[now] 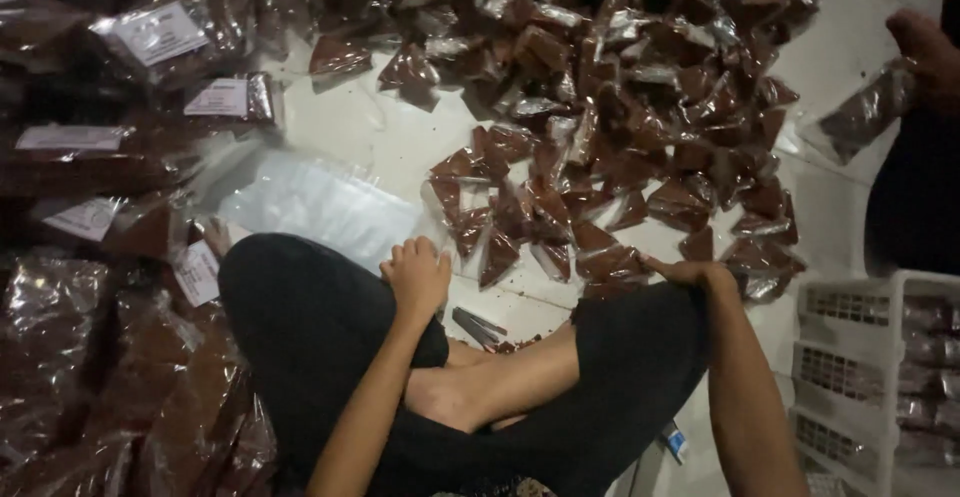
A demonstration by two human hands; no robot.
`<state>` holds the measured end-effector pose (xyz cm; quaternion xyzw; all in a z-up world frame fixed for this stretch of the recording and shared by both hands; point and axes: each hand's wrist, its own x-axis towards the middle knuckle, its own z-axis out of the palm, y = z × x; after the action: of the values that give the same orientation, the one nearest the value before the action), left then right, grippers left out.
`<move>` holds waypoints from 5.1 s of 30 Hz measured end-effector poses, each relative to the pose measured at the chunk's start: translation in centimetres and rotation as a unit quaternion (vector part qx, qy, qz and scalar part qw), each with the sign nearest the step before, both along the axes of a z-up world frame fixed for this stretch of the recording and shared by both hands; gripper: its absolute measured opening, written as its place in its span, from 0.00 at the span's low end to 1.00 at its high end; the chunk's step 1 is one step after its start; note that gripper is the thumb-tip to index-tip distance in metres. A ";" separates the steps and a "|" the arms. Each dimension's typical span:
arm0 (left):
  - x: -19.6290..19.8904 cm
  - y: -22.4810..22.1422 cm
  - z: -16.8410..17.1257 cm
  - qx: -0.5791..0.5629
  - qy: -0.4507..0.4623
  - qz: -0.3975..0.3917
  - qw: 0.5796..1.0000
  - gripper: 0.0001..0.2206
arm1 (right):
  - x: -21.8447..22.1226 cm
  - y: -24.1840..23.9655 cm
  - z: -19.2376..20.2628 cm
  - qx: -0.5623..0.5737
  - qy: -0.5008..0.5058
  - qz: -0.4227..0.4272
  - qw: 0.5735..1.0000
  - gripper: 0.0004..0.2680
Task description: Applying labels to small brown bread packages while sitting on the floor.
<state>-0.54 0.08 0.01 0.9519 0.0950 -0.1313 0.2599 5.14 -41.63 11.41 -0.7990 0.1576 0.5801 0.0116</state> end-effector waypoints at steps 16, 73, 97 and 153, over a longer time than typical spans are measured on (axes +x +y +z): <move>0.4 0.3 0.7 -0.044 -0.042 0.024 0.998 0.09 | 2.6 9.3 -7.2 0.278 -0.380 -0.437 0.766 0.31; -3.6 12.7 10.6 0.010 -0.533 0.200 0.822 0.24 | 1.5 31.8 -3.5 0.418 -0.500 -0.044 0.757 0.14; -1.0 0.7 4.1 -0.052 -0.075 -0.215 0.972 0.22 | -7.0 16.5 -7.2 0.143 -0.423 0.073 0.892 0.14; 1.7 0.6 -1.2 0.064 -0.042 -0.128 0.989 0.09 | -8.4 24.4 -13.9 0.199 -0.506 0.015 0.839 0.23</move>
<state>1.21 0.71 -1.22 0.9756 -0.0303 -0.1174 0.1831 -3.21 -17.27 -2.51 -0.9640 -0.0006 0.1142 0.2400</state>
